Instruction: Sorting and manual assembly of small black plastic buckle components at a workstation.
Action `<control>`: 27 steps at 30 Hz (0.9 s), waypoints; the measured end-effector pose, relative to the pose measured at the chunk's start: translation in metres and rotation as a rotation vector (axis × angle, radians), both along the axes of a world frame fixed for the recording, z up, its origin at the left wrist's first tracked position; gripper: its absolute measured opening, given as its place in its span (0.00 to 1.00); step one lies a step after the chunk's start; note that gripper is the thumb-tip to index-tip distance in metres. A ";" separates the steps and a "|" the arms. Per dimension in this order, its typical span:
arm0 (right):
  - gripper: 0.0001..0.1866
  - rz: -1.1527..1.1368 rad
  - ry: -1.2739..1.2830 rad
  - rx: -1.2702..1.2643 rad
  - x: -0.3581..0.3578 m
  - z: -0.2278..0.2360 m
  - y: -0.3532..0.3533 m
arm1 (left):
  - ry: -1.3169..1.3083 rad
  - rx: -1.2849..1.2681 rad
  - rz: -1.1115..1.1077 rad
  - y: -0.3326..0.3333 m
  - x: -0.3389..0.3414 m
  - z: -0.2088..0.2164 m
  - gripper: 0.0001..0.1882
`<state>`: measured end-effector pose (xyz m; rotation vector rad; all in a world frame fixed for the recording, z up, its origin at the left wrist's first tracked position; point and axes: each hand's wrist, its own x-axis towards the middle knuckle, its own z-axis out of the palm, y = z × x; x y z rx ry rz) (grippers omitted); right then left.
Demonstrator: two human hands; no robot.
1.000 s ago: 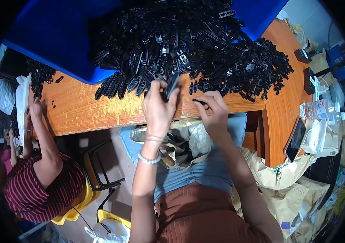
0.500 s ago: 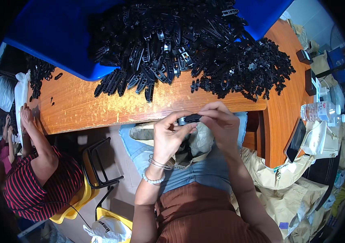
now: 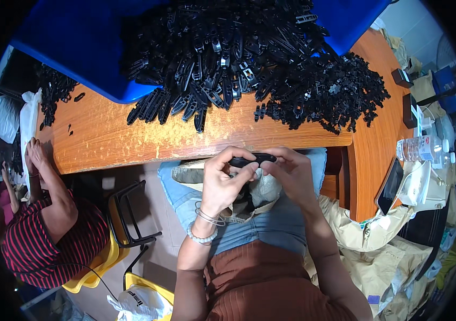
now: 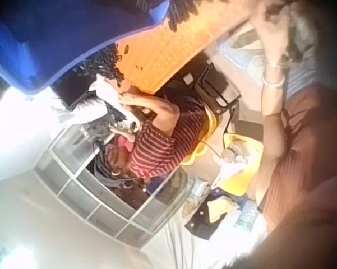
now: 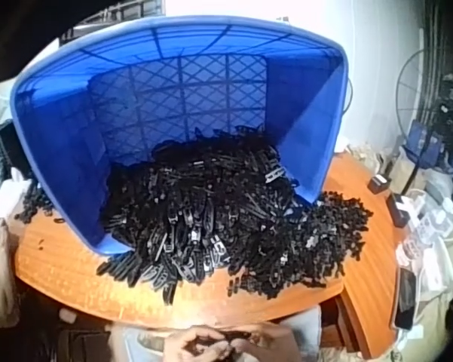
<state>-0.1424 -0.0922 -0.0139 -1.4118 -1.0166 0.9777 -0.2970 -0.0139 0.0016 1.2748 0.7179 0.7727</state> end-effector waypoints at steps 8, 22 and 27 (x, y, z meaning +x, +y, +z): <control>0.13 0.219 0.168 -0.036 0.015 -0.004 -0.004 | 0.242 0.510 -0.017 0.033 -0.017 -0.014 0.08; 0.03 -0.278 -1.222 -0.036 -0.009 -0.007 0.104 | 0.771 1.063 0.495 0.052 -0.004 -0.026 0.06; 0.05 -0.204 -1.238 0.058 -0.014 -0.006 0.096 | 0.770 1.230 0.390 0.031 -0.013 -0.031 0.08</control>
